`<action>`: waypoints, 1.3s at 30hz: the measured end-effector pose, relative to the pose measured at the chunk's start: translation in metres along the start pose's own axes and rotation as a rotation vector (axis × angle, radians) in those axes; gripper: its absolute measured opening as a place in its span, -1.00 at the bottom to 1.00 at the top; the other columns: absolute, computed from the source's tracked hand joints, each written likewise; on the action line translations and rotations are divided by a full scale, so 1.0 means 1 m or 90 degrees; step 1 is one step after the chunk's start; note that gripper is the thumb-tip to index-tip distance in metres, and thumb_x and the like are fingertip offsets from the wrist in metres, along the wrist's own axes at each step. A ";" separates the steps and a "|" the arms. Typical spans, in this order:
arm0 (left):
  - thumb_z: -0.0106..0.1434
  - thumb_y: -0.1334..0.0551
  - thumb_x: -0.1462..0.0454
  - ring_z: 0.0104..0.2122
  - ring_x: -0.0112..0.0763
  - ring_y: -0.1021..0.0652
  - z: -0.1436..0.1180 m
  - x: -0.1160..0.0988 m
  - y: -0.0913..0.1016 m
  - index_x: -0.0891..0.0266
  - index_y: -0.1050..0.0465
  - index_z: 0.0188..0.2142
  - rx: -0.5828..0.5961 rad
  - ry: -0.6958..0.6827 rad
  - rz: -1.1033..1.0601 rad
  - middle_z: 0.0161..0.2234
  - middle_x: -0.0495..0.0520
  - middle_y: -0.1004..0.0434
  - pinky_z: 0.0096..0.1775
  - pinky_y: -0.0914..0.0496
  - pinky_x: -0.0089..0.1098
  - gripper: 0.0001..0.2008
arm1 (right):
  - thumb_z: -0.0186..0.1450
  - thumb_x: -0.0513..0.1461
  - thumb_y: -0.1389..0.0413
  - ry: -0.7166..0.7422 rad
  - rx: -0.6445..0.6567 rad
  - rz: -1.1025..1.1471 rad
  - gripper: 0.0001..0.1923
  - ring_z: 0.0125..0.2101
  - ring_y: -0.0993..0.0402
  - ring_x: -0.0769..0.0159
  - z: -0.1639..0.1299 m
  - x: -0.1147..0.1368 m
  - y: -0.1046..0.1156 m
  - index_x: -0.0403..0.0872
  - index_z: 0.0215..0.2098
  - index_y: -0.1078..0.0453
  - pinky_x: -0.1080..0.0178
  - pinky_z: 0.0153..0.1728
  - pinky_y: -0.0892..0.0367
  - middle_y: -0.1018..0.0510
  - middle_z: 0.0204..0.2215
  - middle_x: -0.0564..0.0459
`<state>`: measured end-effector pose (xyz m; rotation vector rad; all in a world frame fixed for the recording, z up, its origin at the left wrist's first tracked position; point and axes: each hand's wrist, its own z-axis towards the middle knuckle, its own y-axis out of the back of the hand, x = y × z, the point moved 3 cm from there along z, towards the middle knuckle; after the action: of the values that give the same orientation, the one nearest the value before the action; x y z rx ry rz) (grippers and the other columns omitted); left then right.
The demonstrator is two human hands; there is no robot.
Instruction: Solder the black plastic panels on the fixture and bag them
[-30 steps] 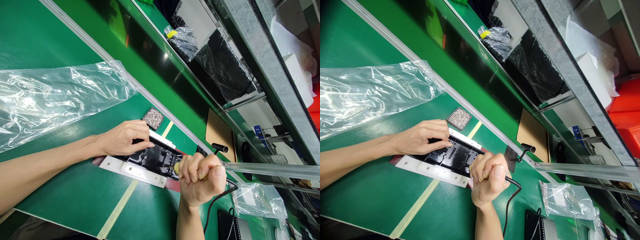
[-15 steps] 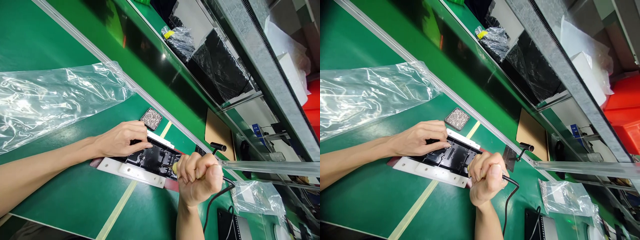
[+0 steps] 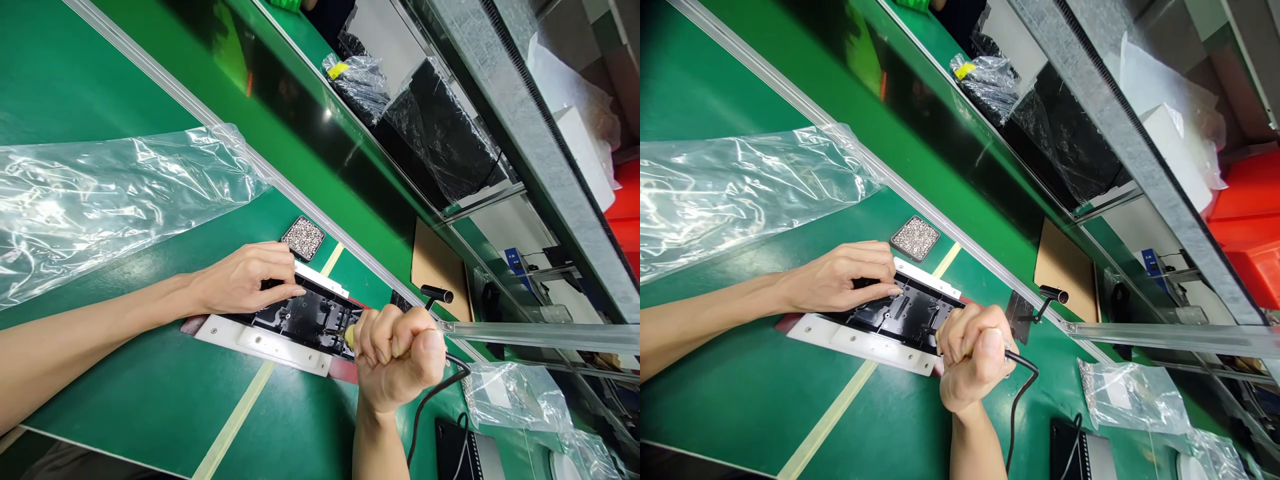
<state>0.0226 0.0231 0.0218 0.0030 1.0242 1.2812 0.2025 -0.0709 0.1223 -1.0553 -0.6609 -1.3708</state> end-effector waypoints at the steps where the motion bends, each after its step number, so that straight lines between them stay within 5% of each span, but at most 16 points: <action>1: 0.50 -0.28 0.24 -0.36 -0.36 -0.44 0.000 0.000 0.000 0.24 -0.48 -0.39 0.000 0.001 0.000 -0.43 0.02 -0.51 -0.18 -0.32 -0.26 -0.72 | 0.47 -0.11 0.06 0.001 -0.001 0.000 -0.55 -0.78 0.13 0.54 0.000 0.000 0.000 -0.05 -0.56 0.00 0.48 -0.77 -0.05 0.04 -0.74 0.28; 39: 0.50 -0.29 0.26 -0.36 -0.40 -0.40 -0.001 0.001 -0.001 0.26 -0.42 -0.37 -0.003 -0.006 -0.006 -0.43 -0.01 -0.49 -0.17 -0.31 -0.27 -0.74 | 0.47 -0.12 0.06 -0.007 0.014 0.009 -0.55 -0.78 0.12 0.53 0.000 0.000 0.001 -0.04 -0.56 0.00 0.46 -0.77 -0.03 0.03 -0.73 0.27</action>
<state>0.0226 0.0230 0.0204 -0.0004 1.0124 1.2741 0.2036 -0.0708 0.1217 -1.0496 -0.6744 -1.3442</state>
